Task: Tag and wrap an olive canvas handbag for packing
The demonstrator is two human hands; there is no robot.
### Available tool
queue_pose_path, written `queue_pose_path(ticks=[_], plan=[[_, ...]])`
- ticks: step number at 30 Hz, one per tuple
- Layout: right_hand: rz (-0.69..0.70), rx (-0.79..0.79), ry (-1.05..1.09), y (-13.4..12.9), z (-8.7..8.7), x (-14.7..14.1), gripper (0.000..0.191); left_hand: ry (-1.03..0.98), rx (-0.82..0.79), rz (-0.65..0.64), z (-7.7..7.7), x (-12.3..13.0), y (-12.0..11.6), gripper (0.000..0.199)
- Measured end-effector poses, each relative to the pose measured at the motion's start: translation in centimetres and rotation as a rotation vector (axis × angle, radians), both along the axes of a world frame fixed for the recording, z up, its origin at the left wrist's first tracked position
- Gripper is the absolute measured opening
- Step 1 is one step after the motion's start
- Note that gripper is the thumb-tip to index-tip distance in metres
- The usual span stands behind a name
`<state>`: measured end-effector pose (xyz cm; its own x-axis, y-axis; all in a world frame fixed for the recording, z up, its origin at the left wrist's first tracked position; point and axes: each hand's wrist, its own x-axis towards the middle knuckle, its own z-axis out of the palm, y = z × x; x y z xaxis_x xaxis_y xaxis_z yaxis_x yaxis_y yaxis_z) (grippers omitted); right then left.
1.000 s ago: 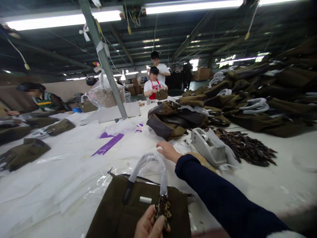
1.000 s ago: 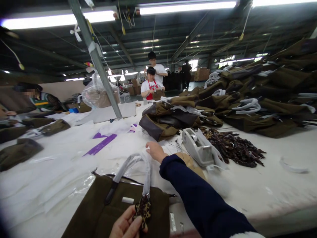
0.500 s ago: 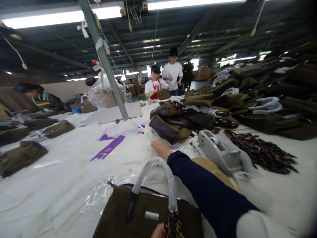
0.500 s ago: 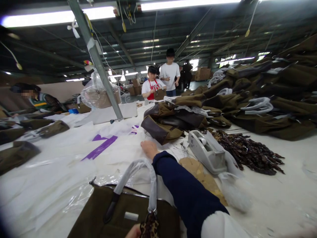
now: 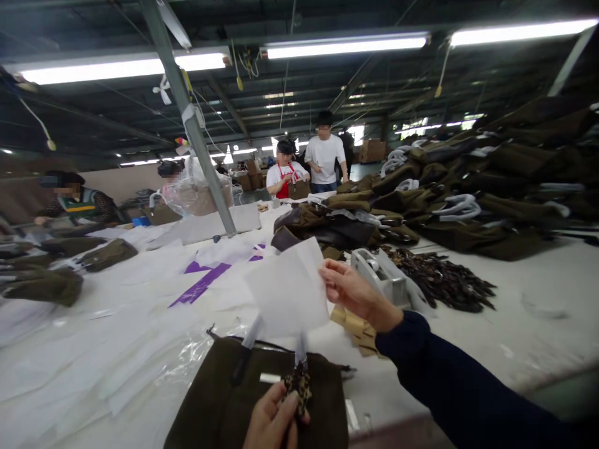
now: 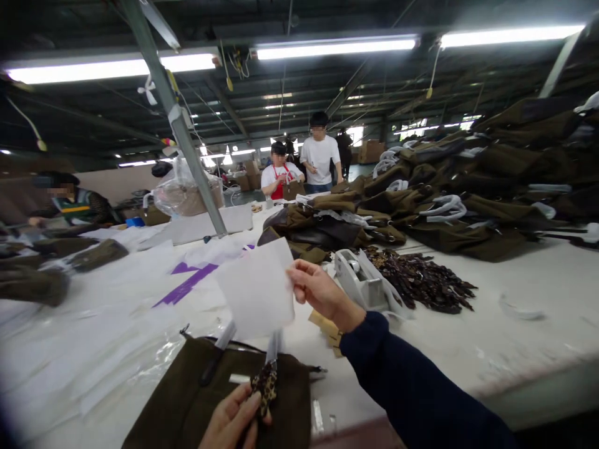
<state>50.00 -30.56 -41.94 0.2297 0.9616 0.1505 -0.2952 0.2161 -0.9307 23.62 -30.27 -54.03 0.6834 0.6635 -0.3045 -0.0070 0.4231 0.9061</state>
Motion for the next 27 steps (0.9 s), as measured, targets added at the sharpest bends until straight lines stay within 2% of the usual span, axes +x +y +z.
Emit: queue_pose_path(ticks=[4, 6, 8, 10, 13, 15, 17, 19, 23, 25, 27], plan=[[0.467, -0.163, 0.034, -6.6, -0.9, -2.7, 0.038, 0.032, -0.003, -0.021, 2.8, -0.2, -0.2, 0.042], [0.694, -0.251, -0.114, -8.4, -2.0, -4.0, 0.034, 0.042, 0.011, -0.025, 4.2, 0.0, 0.0, 0.041], [0.771, -0.301, -0.41, -9.0, -3.3, -5.2, 0.022, 0.069, 0.043, -0.041, 5.5, 0.4, 0.6, 0.04], [0.657, -0.317, -0.774, -8.9, -4.5, -6.0, 0.01, 0.131, 0.095, -0.09, 6.8, 0.8, 1.5, 0.04], [0.364, -0.359, -1.163, -8.1, -6.0, -6.8, 0.012, 0.232, 0.158, -0.202, 8.8, 1.4, 2.8, 0.038], [0.216, -0.389, -1.24, -7.2, -6.6, -7.2, 0.017, 0.27, 0.169, -0.247, 9.8, 1.7, 3.3, 0.038], [0.11, -0.398, -1.226, -6.2, -7.0, -7.7, 0.022, 0.295, 0.175, -0.259, 10.0, 2.0, 3.3, 0.04], [0.043, -0.398, -1.196, -5.4, -7.1, -7.9, 0.025, 0.296, 0.178, -0.235, 9.5, 2.0, 3.0, 0.04], [-0.036, -0.359, -1.159, -5.7, -7.3, -7.0, 0.026, 0.26, 0.148, -0.147, 7.1, 1.5, 1.9, 0.042], [-0.016, -0.32, -1.126, -6.7, -7.4, -6.0, 0.033, 0.234, 0.131, -0.114, 6.3, 1.2, 1.5, 0.041], [0.026, -0.299, -1.091, -7.8, -7.5, -5.2, 0.036, 0.215, 0.126, -0.098, 6.0, 1.1, 1.2, 0.038]])
